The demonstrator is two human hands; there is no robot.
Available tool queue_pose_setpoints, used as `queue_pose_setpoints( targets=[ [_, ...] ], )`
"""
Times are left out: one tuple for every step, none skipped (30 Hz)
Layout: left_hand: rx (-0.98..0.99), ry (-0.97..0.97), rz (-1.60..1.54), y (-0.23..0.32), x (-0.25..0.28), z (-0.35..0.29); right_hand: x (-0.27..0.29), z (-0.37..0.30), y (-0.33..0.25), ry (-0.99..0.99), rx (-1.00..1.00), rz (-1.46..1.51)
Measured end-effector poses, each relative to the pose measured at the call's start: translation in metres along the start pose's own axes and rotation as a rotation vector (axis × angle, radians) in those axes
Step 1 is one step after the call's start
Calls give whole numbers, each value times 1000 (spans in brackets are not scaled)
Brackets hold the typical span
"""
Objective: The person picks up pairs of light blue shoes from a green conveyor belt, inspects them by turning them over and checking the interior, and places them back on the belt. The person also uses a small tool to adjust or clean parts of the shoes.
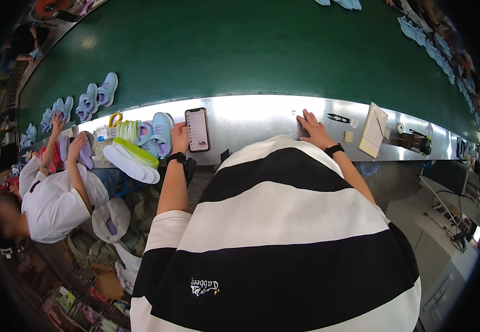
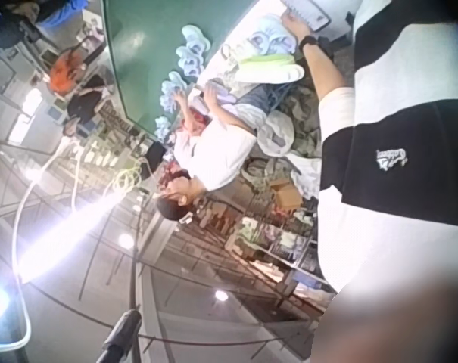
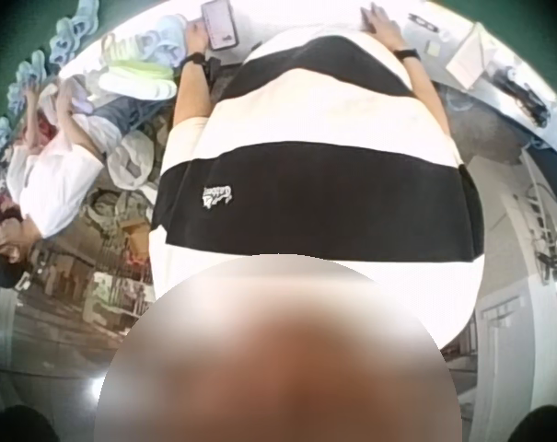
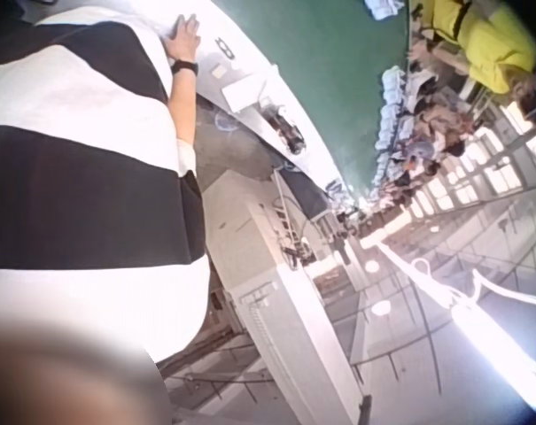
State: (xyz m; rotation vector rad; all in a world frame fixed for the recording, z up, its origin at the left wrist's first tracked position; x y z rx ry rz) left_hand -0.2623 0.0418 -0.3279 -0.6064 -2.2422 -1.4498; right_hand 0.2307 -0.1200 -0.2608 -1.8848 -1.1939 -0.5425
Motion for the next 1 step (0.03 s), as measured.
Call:
queue_pose_setpoints(
  targets=[
    [18,-72,31,-3,1,-1,-1,1,2,-10,-18,-8]
  ],
)
Point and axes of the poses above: each hand's wrist, its own z-axis towards the middle knuckle, its own x-axis out of the back of the hand, y = z × x, the point moved 6 cm from there along z, towards the middle knuckle
